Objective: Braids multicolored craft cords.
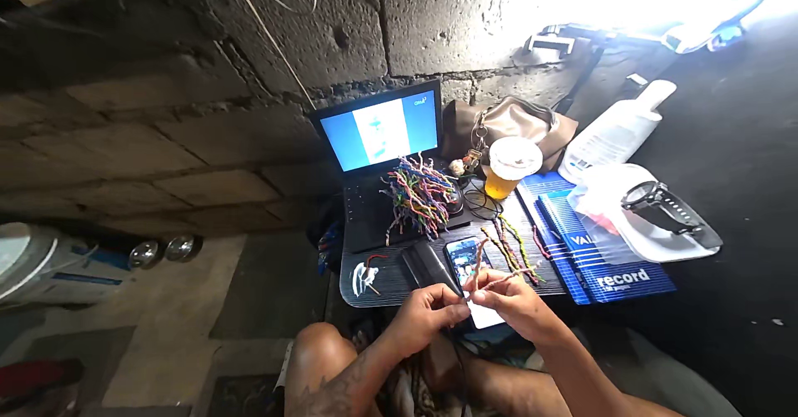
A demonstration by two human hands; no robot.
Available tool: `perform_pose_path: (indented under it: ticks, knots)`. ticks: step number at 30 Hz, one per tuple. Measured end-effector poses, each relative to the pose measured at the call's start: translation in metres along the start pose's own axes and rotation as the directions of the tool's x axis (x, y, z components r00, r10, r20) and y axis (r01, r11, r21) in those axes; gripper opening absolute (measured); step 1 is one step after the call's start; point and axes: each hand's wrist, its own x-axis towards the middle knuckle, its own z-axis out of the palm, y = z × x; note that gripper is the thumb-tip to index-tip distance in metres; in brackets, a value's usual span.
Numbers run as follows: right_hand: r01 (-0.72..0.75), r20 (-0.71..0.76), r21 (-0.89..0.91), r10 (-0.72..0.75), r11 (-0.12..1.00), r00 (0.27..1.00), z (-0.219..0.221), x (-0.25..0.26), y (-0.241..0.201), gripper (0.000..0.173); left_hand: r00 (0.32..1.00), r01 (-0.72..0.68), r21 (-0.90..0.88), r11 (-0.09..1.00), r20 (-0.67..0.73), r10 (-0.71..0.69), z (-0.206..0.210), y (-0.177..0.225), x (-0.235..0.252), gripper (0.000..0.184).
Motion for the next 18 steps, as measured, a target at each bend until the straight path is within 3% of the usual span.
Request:
perform_pose_path:
  ticks: [4,6,8,10,11,13,14,16,18]
  knots:
    - [0.046,0.180,0.128,-0.069,0.991,0.981,-0.009,0.002,0.006,0.010,0.983,0.112,-0.105,0.988,0.156,-0.095,-0.001,-0.003,-0.001,0.009]
    - [0.062,0.166,0.137,-0.084,0.989,0.983,-0.008,0.001,0.009,0.009,0.976,0.120,-0.131,0.984,0.198,-0.092,0.002,-0.006,0.000,0.007]
    - [0.084,0.056,0.098,-0.089,0.992,0.994,-0.003,0.001,0.008,0.003,0.989,0.015,-0.100,0.995,0.147,0.000,0.006,-0.012,0.000,0.013]
    - [0.079,-0.119,0.031,-0.075,0.996,0.990,0.006,0.002,0.007,0.008,0.982,-0.184,0.192,0.964,-0.011,0.190,0.011,-0.013,-0.001,0.015]
    - [0.074,-0.196,-0.002,-0.073,0.997,0.978,0.010,0.003,0.007,0.011,0.945,-0.261,0.414,0.872,-0.073,0.318,0.013,-0.012,-0.002,0.016]
    - [0.068,-0.286,-0.090,-0.092,0.994,0.954,0.014,0.004,0.009,0.013,0.866,-0.297,0.692,0.658,-0.095,0.491,0.014,-0.013,0.000,0.018]
    - [0.058,-0.315,-0.144,-0.101,0.988,0.944,0.015,0.005,0.009,0.012,0.862,-0.281,0.723,0.631,-0.099,0.498,0.014,-0.013,0.000,0.017]
    - [0.031,-0.337,-0.222,-0.107,0.975,0.936,0.014,0.004,0.006,0.010,0.920,-0.214,0.608,0.765,-0.138,0.367,0.012,-0.009,-0.001,0.017]
    - [0.016,-0.280,-0.190,-0.070,0.982,0.957,0.011,0.001,0.001,0.006,0.978,-0.113,0.310,0.944,-0.132,0.160,0.007,-0.003,0.000,0.012]
